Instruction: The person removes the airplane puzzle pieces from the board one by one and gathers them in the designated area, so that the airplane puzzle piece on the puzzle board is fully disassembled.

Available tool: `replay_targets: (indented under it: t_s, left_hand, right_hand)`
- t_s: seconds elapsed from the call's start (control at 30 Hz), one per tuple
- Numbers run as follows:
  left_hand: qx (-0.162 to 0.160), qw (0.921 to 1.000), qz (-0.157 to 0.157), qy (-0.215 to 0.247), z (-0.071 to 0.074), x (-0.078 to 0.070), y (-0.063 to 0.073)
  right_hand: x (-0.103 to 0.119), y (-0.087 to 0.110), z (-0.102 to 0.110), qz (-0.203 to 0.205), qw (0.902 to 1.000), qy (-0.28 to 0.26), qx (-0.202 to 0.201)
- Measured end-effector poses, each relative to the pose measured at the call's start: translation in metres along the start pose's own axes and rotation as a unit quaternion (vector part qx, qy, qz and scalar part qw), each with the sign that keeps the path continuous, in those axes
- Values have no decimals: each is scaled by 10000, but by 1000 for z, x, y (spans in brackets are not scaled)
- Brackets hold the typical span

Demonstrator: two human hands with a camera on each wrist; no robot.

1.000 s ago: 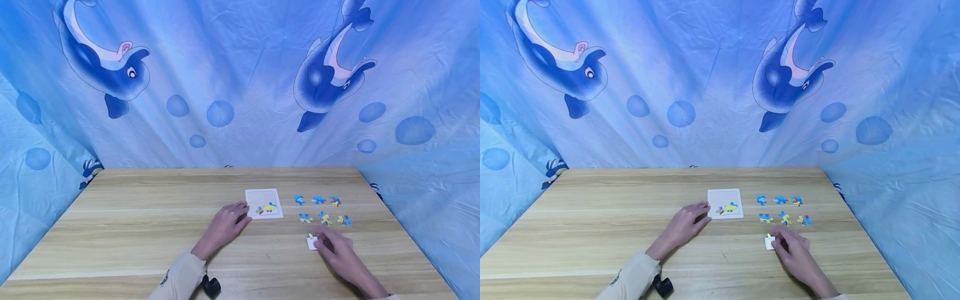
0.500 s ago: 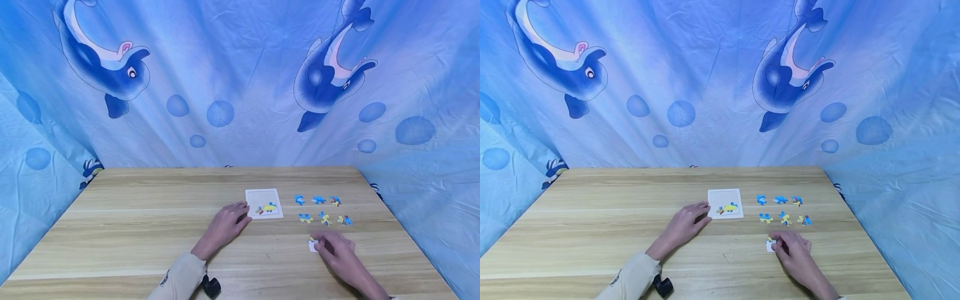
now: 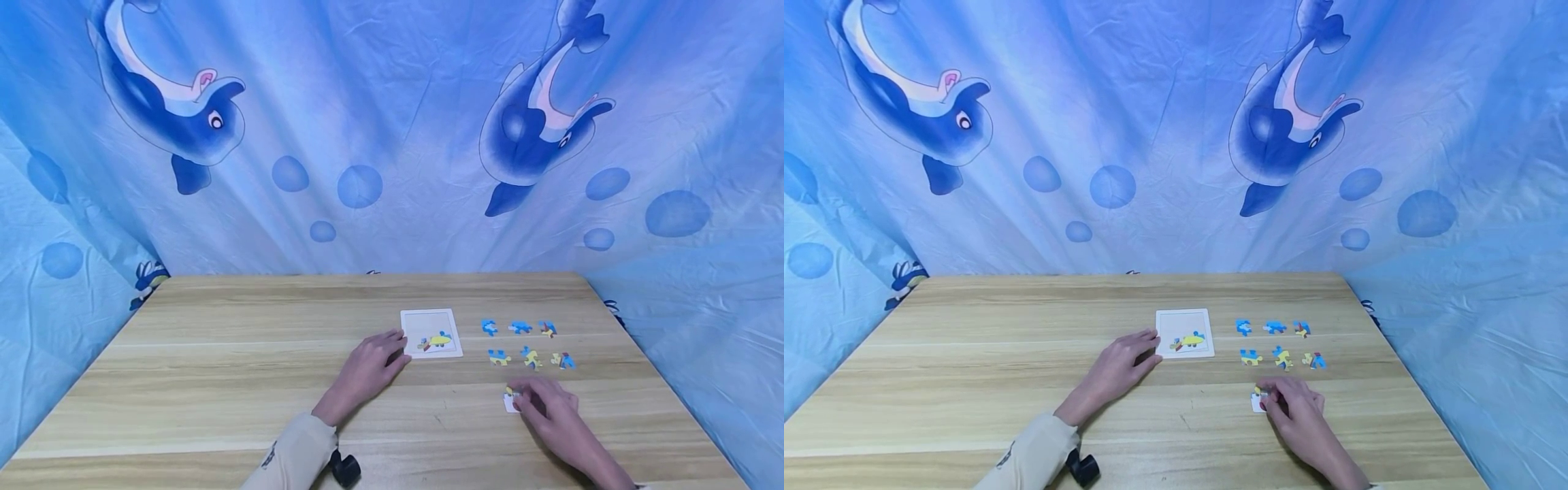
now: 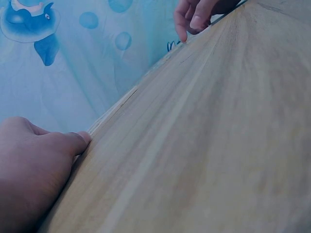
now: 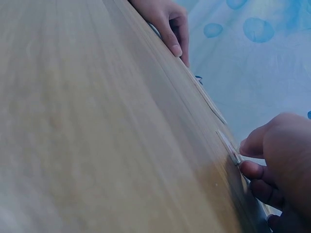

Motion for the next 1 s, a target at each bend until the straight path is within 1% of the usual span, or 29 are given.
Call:
replay_targets:
  t_s: [0.17, 0.27, 0.33, 0.43, 0.5, 0.57, 0.67, 0.77, 0.9, 1.0]
  left_hand:
    - [16, 10000, 18, -22, 0, 0, 0]
    - [21, 10000, 10, -14, 0, 0, 0]
    - [20, 10000, -1, -5, 0, 0, 0]
    - [11, 10000, -2, 10, 1, 0, 0]
    - [11, 10000, 4, 17, 1, 0, 0]
    - [16, 10000, 18, 12, 1, 0, 0]
    - [35, 10000, 34, 5, 1, 1, -1]
    - [55, 10000, 46, 13, 1, 1, 0]
    - [81, 9999, 64, 36, 1, 1, 0]
    - [110, 9999, 96, 23, 1, 1, 0]
  right_hand:
    - [0, -2, 1, -39, 10000, 32, 44]
    - [1, -4, 2, 9, 9999, 100, 3]
    - [3, -6, 4, 159, 9997, 176, -111]
    - [8, -11, 7, 528, 9979, 148, -332]
    - [10, -15, 6, 681, 9969, -58, -379]
    - [11, -20, 4, 743, 9964, -223, -357]
    - [13, -28, -1, 693, 9967, -326, -265]
    - [17, -36, -5, 683, 9973, -187, -197]
    - [25, -47, -13, 730, 9972, -131, -121]
    - [33, -55, -19, 894, 9959, -45, -150]
Point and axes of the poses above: each hand's wrist, its own y-axis away from the middle knuckle, its own z-axis out of the back of the hand, x = y × z, the point moved 10 cm from there along -y, towards the middle knuckle, and after that the axes turned 9 degrees about z, right-handed, at the moved point
